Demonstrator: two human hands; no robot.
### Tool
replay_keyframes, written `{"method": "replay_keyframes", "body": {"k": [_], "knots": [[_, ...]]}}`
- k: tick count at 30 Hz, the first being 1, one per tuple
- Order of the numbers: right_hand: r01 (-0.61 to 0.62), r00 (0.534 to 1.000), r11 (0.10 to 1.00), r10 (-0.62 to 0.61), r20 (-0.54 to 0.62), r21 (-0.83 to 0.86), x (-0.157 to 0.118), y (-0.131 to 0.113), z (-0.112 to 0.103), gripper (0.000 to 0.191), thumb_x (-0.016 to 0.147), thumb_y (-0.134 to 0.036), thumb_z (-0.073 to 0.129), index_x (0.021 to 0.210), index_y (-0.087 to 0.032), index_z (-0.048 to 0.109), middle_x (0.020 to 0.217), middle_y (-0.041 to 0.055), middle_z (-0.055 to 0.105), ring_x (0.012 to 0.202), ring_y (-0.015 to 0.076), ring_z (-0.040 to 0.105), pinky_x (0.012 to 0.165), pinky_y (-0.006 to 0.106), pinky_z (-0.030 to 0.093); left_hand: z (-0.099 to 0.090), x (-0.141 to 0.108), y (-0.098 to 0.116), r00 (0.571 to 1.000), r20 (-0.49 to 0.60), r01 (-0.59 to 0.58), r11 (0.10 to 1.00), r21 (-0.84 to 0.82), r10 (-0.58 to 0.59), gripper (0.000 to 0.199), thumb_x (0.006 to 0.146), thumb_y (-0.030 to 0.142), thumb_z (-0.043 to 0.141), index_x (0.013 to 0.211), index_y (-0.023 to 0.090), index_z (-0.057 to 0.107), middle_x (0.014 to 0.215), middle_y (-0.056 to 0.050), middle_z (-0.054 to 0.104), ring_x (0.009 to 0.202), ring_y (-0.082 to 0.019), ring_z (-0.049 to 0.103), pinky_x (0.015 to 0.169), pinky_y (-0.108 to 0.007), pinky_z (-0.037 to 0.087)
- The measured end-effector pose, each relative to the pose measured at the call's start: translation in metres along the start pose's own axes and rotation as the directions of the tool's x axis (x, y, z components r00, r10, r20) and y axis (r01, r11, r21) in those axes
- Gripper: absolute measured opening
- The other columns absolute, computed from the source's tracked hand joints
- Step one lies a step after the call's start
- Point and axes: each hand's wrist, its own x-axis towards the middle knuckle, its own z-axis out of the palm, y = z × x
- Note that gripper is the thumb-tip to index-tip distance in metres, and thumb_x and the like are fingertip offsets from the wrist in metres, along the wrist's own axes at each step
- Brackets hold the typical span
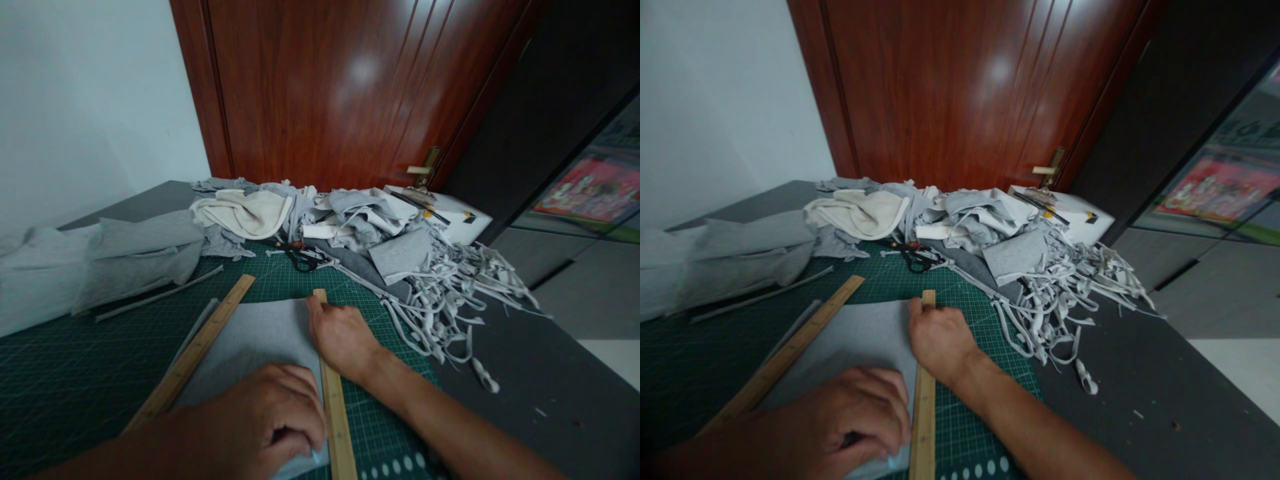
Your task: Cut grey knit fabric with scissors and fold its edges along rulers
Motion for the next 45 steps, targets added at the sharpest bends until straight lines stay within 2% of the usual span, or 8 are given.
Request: {"method": "replay_keyframes", "body": {"k": [8,17,23,28,35,37,41,45], "knots": [[-0.023,1.000,1.000,0.023,-0.005,0.003,0.000,-0.001,0.002,0.026,0.109,-0.010,0.041,0.128,-0.013,0.058,0.103,0.0175,0.084,0.089,0.0307,0.086,0.071,0.035,0.067,0.004,0.001,0.001,0.999,-0.041,-0.006,0.996,-0.085,0.003,0.021,0.094,0.009,0.064,0.080,0.020,0.074,0.076,-0.002,0.080,0.077,-0.017,0.074,0.081,-0.028,0.056],[-0.083,0.996,0.996,0.083,-0.010,0.013,0.000,-0.005,-0.001,0.025,0.108,-0.009,0.044,0.126,-0.013,0.062,0.092,0.0177,0.084,0.086,0.0317,0.087,0.071,0.035,0.067,0.003,0.002,-0.001,1.000,-0.016,-0.025,0.997,-0.079,0.024,0.022,0.097,0.011,0.063,0.083,0.021,0.076,0.076,-0.001,0.080,0.076,-0.017,0.075,0.082,-0.029,0.058],[-0.117,0.993,0.993,0.118,-0.025,0.027,-0.001,-0.007,0.000,0.026,0.108,-0.010,0.045,0.125,-0.012,0.064,0.093,0.0182,0.085,0.085,0.0328,0.087,0.072,0.038,0.068,0.005,0.001,-0.001,0.998,-0.050,-0.031,0.997,-0.073,0.027,0.022,0.098,0.011,0.063,0.083,0.021,0.076,0.077,-0.001,0.081,0.076,-0.017,0.075,0.081,-0.028,0.056],[-0.132,0.990,0.991,0.133,-0.038,0.035,-0.001,-0.007,0.002,0.025,0.107,-0.010,0.046,0.124,-0.012,0.064,0.092,0.0186,0.084,0.084,0.0328,0.087,0.071,0.037,0.067,0.003,0.002,0.000,1.000,-0.014,-0.027,0.998,-0.059,0.026,0.024,0.100,0.014,0.061,0.081,0.021,0.075,0.075,-0.001,0.080,0.075,-0.017,0.074,0.080,-0.030,0.056],[-0.124,0.987,0.989,0.131,-0.092,0.075,-0.003,-0.005,0.008,0.022,0.108,-0.011,0.047,0.120,-0.014,0.066,0.090,0.0133,0.083,0.079,0.0305,0.084,0.067,0.035,0.064,0.005,0.001,-0.006,0.999,-0.033,-0.033,0.995,-0.092,0.030,0.021,0.099,0.016,0.065,0.082,0.021,0.076,0.076,-0.001,0.080,0.076,-0.017,0.074,0.082,-0.029,0.057],[-0.147,0.978,0.985,0.159,-0.137,0.095,-0.004,-0.004,0.010,0.022,0.110,-0.013,0.047,0.121,-0.013,0.066,0.097,0.0138,0.082,0.086,0.0299,0.082,0.071,0.035,0.064,0.005,0.000,-0.006,0.999,-0.031,-0.030,0.995,-0.093,0.027,0.021,0.099,0.016,0.064,0.083,0.021,0.077,0.077,-0.001,0.080,0.077,-0.018,0.074,0.082,-0.029,0.056],[-0.128,0.961,0.983,0.155,-0.229,0.130,-0.006,0.000,0.017,0.017,0.109,-0.017,0.053,0.114,-0.014,0.069,0.113,0.0153,0.073,0.109,0.0322,0.071,0.095,0.042,0.060,0.005,0.000,-0.006,0.999,-0.045,-0.009,0.993,-0.117,0.004,0.019,0.097,0.013,0.066,0.082,0.020,0.076,0.078,-0.001,0.081,0.079,-0.018,0.074,0.087,-0.030,0.055],[-0.016,0.967,0.986,0.058,-0.249,0.168,-0.010,0.011,0.020,0.015,0.108,-0.021,0.059,0.108,-0.015,0.073,0.112,0.0132,0.068,0.109,0.0303,0.063,0.102,0.043,0.056,0.007,-0.002,-0.008,0.999,-0.050,-0.016,0.989,-0.145,0.009,0.017,0.094,0.013,0.067,0.081,0.021,0.074,0.077,0.000,0.080,0.078,-0.018,0.074,0.090,-0.031,0.056]]}}
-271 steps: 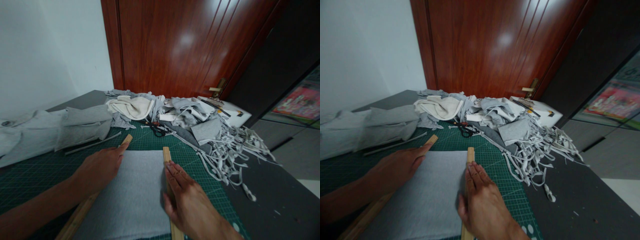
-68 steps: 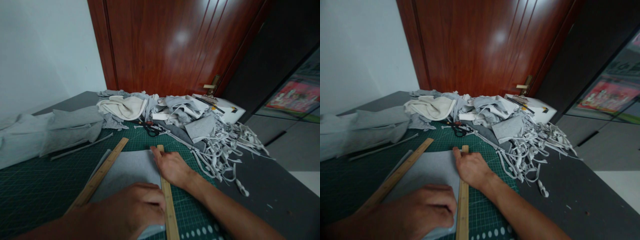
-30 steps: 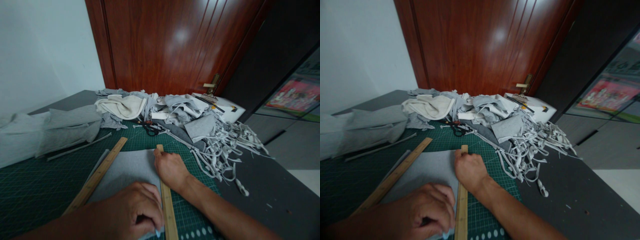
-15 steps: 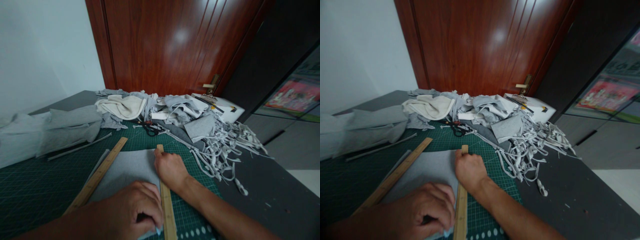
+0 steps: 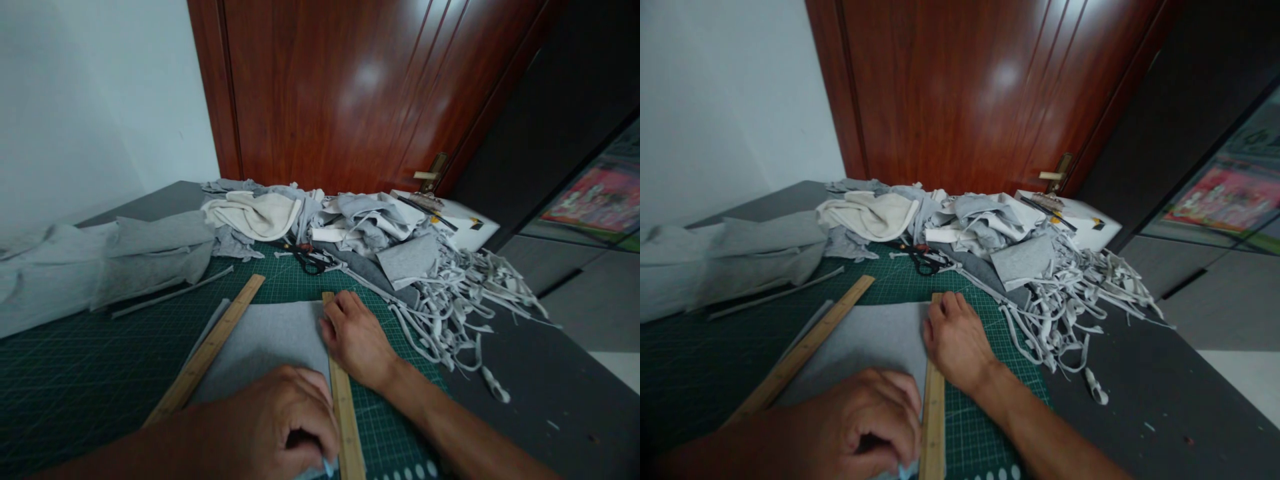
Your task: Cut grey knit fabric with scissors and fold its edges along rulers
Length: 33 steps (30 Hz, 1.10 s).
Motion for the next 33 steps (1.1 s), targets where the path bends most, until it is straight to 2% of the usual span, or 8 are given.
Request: {"method": "replay_keyframes", "body": {"k": [4,8,12,16,22,28,31,33], "knots": [[0.085,0.996,0.993,-0.086,0.017,0.087,-0.008,0.011,-0.007,0.025,0.106,-0.033,0.068,0.122,-0.015,0.073,0.123,0.0146,0.065,0.118,0.0309,0.061,0.106,0.046,0.055,0.001,-0.001,-0.001,1.000,-0.001,-0.016,1.000,-0.022,0.016,0.019,0.095,0.012,0.065,0.080,0.020,0.073,0.075,0.000,0.078,0.074,-0.017,0.072,0.088,-0.031,0.056],[0.119,0.988,0.972,-0.137,0.074,0.201,-0.016,0.021,-0.016,0.060,0.104,-0.049,0.071,0.150,-0.012,0.061,0.154,0.0242,0.056,0.147,0.0392,0.051,0.119,0.058,0.046,0.001,-0.002,-0.001,1.000,-0.006,-0.016,0.999,-0.028,0.016,0.018,0.092,0.008,0.067,0.080,0.020,0.073,0.075,0.000,0.077,0.075,-0.017,0.072,0.090,-0.029,0.055],[0.153,0.953,0.962,-0.204,0.223,0.226,-0.016,0.028,-0.024,0.092,0.103,-0.065,0.066,0.167,-0.004,0.041,0.175,0.0310,0.036,0.165,0.0423,0.031,0.131,0.067,0.031,0.001,-0.003,-0.001,1.000,0.001,0.009,1.000,-0.001,-0.009,0.017,0.093,0.007,0.070,0.082,0.019,0.074,0.080,-0.001,0.080,0.083,-0.017,0.075,0.093,-0.027,0.054],[0.119,0.897,0.970,-0.197,0.396,0.214,-0.012,0.029,-0.035,0.110,0.100,-0.074,0.065,0.173,-0.003,0.023,0.180,0.0274,0.017,0.169,0.0398,0.016,0.135,0.068,0.017,0.000,-0.004,-0.002,1.000,-0.007,0.015,1.000,0.015,-0.015,0.017,0.097,0.010,0.071,0.083,0.019,0.074,0.082,0.001,0.081,0.083,-0.016,0.077,0.100,-0.029,0.054],[0.092,0.864,0.983,-0.158,0.478,0.158,-0.008,0.024,-0.044,0.117,0.097,-0.069,0.074,0.174,-0.004,0.015,0.179,0.0247,0.005,0.170,0.0382,0.010,0.135,0.067,0.016,-0.008,0.001,0.002,0.999,0.021,-0.031,0.988,0.148,0.028,0.020,0.097,0.005,0.069,0.083,0.019,0.070,0.086,0.001,0.078,0.090,-0.016,0.073,0.100,-0.028,0.053],[0.102,0.873,0.981,-0.169,0.458,0.167,-0.010,0.026,-0.040,0.112,0.098,-0.060,0.077,0.173,-0.002,0.018,0.179,0.0265,0.009,0.170,0.0378,0.012,0.135,0.067,0.016,-0.012,0.010,-0.003,0.974,0.107,-0.219,0.955,0.198,0.201,0.023,0.096,0.000,0.059,0.088,0.021,0.065,0.091,0.001,0.078,0.088,-0.014,0.072,0.099,-0.028,0.055],[0.101,0.874,0.979,-0.172,0.454,0.176,-0.009,0.027,-0.039,0.110,0.098,-0.056,0.078,0.173,-0.002,0.019,0.179,0.0273,0.010,0.170,0.0380,0.012,0.135,0.067,0.016,-0.010,0.011,-0.007,0.972,0.106,-0.229,0.947,0.223,0.210,0.026,0.091,-0.003,0.062,0.090,0.023,0.065,0.095,0.001,0.078,0.094,-0.014,0.073,0.092,-0.025,0.057],[0.105,0.878,0.980,-0.172,0.447,0.171,-0.009,0.026,-0.039,0.110,0.098,-0.054,0.079,0.174,-0.002,0.018,0.179,0.0273,0.011,0.170,0.0377,0.013,0.135,0.067,0.016,-0.009,0.011,-0.009,0.970,0.113,-0.234,0.948,0.218,0.214,0.026,0.090,-0.003,0.063,0.091,0.023,0.066,0.093,0.001,0.077,0.094,-0.016,0.075,0.101,-0.028,0.056]]}}
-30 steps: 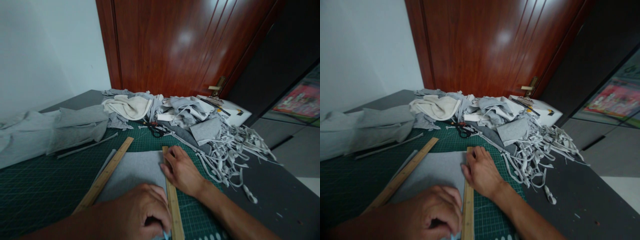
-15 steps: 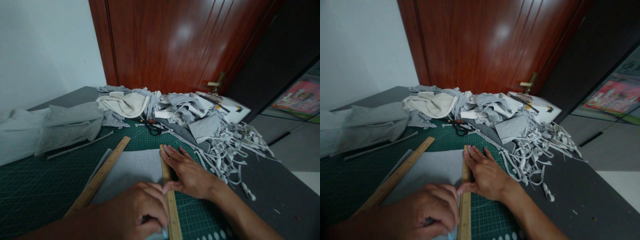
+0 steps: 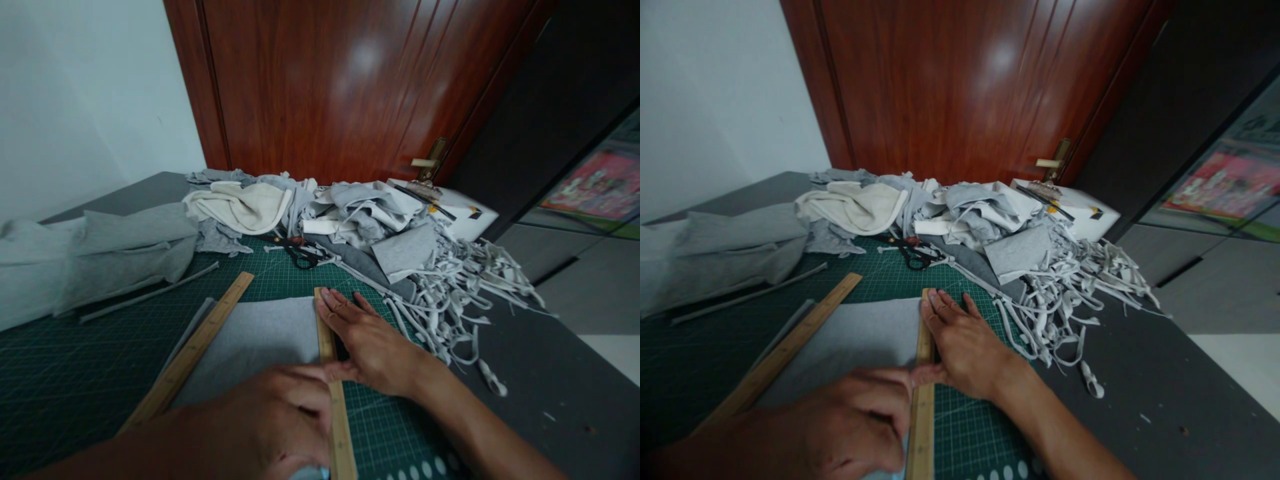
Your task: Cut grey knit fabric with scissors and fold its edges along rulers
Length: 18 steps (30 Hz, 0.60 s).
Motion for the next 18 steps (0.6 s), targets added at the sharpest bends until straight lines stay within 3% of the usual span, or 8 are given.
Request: {"method": "replay_keyframes", "body": {"k": [2,6,9,12,14,18], "knots": [[0.000,1.000,1.000,0.000,-0.002,-0.014,0.000,-0.001,-0.001,0.109,0.098,-0.054,0.078,0.174,-0.002,0.018,0.179,0.0268,0.011,0.170,0.0373,0.014,0.135,0.067,0.016,0.002,0.000,-0.001,1.000,-0.013,-0.005,1.000,-0.014,0.004,0.025,0.090,-0.002,0.064,0.089,0.023,0.067,0.091,0.001,0.076,0.094,-0.016,0.075,0.110,-0.031,0.054],[0.001,1.000,0.999,-0.001,0.006,-0.036,0.000,-0.001,-0.001,0.110,0.098,-0.054,0.079,0.173,-0.001,0.019,0.180,0.0259,0.011,0.170,0.0378,0.014,0.134,0.068,0.018,0.004,0.001,-0.003,1.000,-0.003,-0.009,1.000,-0.021,0.009,0.022,0.090,0.000,0.070,0.090,0.022,0.070,0.092,0.001,0.076,0.095,-0.015,0.074,0.110,-0.027,0.053],[0.008,1.000,0.999,-0.008,-0.008,-0.040,0.001,0.000,0.001,0.111,0.097,-0.054,0.080,0.173,-0.001,0.018,0.180,0.0254,0.011,0.170,0.0378,0.015,0.134,0.068,0.019,0.000,0.003,-0.004,1.000,0.014,-0.022,1.000,-0.015,0.022,0.017,0.096,0.005,0.067,0.090,0.021,0.071,0.088,0.001,0.075,0.089,-0.015,0.072,0.114,-0.031,0.051],[0.005,1.000,0.999,-0.005,0.001,-0.035,0.001,0.002,0.002,0.113,0.097,-0.058,0.080,0.173,-0.002,0.017,0.180,0.0254,0.010,0.170,0.0379,0.014,0.134,0.068,0.019,-0.010,0.006,-0.004,0.999,-0.029,0.026,0.999,0.023,-0.025,0.023,0.098,0.005,0.058,0.087,0.021,0.070,0.086,0.001,0.073,0.083,-0.015,0.068,0.095,-0.029,0.056],[0.000,1.000,1.000,0.000,0.003,-0.030,0.002,0.002,0.002,0.113,0.097,-0.062,0.077,0.173,-0.003,0.018,0.180,0.0255,0.010,0.169,0.0380,0.015,0.133,0.068,0.020,-0.016,0.008,-0.004,0.998,-0.046,0.045,0.997,0.061,-0.042,0.024,0.097,0.003,0.057,0.087,0.021,0.069,0.087,0.001,0.073,0.080,-0.014,0.066,0.078,-0.025,0.053],[0.000,1.000,0.999,0.000,-0.004,-0.042,0.001,0.001,0.001,0.103,0.102,-0.058,0.073,0.173,-0.003,0.022,0.180,0.0252,0.012,0.169,0.0374,0.017,0.133,0.068,0.022,-0.021,0.013,-0.005,0.999,-0.025,-0.017,0.993,0.119,0.020,0.024,0.093,-0.001,0.059,0.083,0.020,0.064,0.082,0.002,0.068,0.077,-0.014,0.063,0.076,-0.026,0.050]]}}
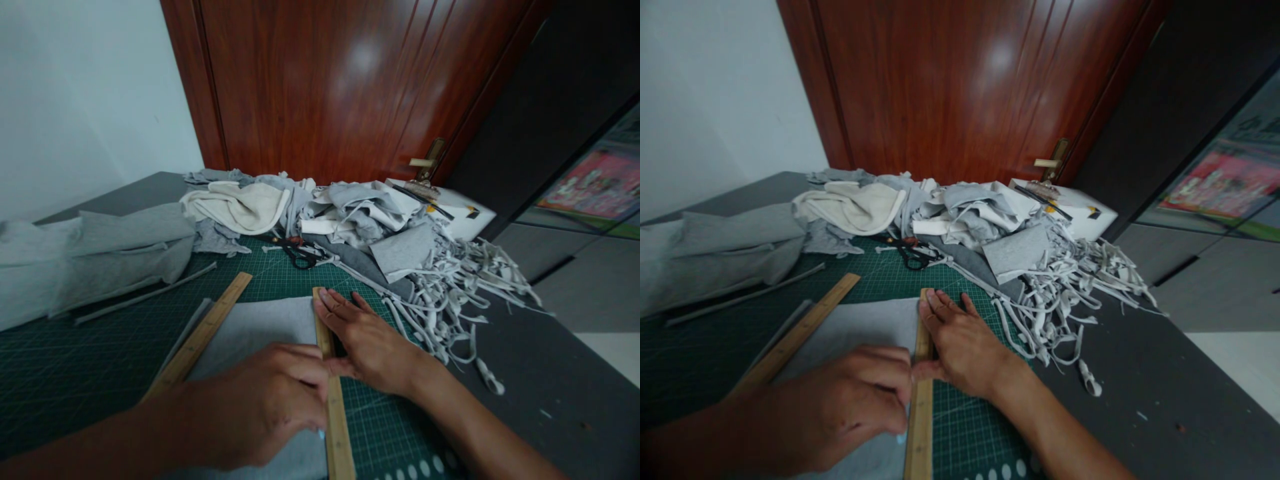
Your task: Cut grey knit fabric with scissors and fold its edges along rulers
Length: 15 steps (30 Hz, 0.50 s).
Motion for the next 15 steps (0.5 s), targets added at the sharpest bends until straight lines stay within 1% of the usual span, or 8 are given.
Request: {"method": "replay_keyframes", "body": {"k": [2,5,7,12,15], "knots": [[0.002,1.000,1.000,-0.002,-0.011,-0.014,0.0000,-0.0007,-0.0004,0.093,0.105,-0.050,0.071,0.172,-0.003,0.026,0.179,0.0249,0.015,0.169,0.0375,0.020,0.132,0.069,0.024,0.0006,0.0018,-0.0008,1.000,0.006,-0.024,0.999,0.024,0.023,0.024,0.092,-0.002,0.059,0.082,0.020,0.063,0.081,0.002,0.067,0.077,-0.015,0.063,0.080,-0.027,0.050],[0.005,0.999,0.999,-0.007,-0.046,-0.036,0.0006,-0.0011,0.0001,0.076,0.110,-0.039,0.063,0.170,-0.004,0.032,0.179,0.0237,0.021,0.167,0.0372,0.026,0.131,0.070,0.029,0.0006,0.0032,-0.0013,0.998,0.006,-0.058,0.995,0.076,0.057,0.025,0.094,-0.002,0.056,0.084,0.019,0.065,0.082,0.001,0.070,0.077,-0.016,0.064,0.088,-0.027,0.052],[0.008,0.998,0.999,-0.011,-0.067,-0.045,0.0014,-0.0007,0.0007,0.068,0.112,-0.033,0.059,0.169,-0.005,0.035,0.178,0.0227,0.025,0.166,0.0365,0.029,0.130,0.070,0.032,-0.0003,0.0035,-0.0005,0.998,0.018,-0.069,0.993,0.100,0.068,0.027,0.095,-0.002,0.052,0.085,0.019,0.065,0.079,0.000,0.070,0.075,-0.017,0.063,0.089,-0.028,0.053],[0.027,0.994,0.999,-0.030,-0.102,-0.035,0.0024,0.0012,0.0008,0.062,0.112,-0.030,0.056,0.167,-0.007,0.039,0.177,0.0213,0.031,0.165,0.0358,0.033,0.127,0.070,0.037,-0.0038,0.0042,0.0022,0.998,0.066,-0.005,0.987,0.162,-0.005,0.032,0.091,-0.005,0.046,0.086,0.020,0.065,0.082,-0.003,0.073,0.079,-0.021,0.066,0.085,-0.035,0.054],[0.029,0.993,0.999,-0.031,-0.113,-0.022,0.0018,0.0014,0.0006,0.062,0.112,-0.030,0.057,0.167,-0.007,0.040,0.177,0.0216,0.032,0.165,0.0356,0.034,0.128,0.069,0.038,-0.0064,0.0060,0.0001,0.997,0.070,-0.020,0.985,0.172,0.008,0.032,0.091,-0.005,0.046,0.085,0.020,0.064,0.083,-0.004,0.074,0.080,-0.021,0.067,0.083,-0.035,0.055]]}}
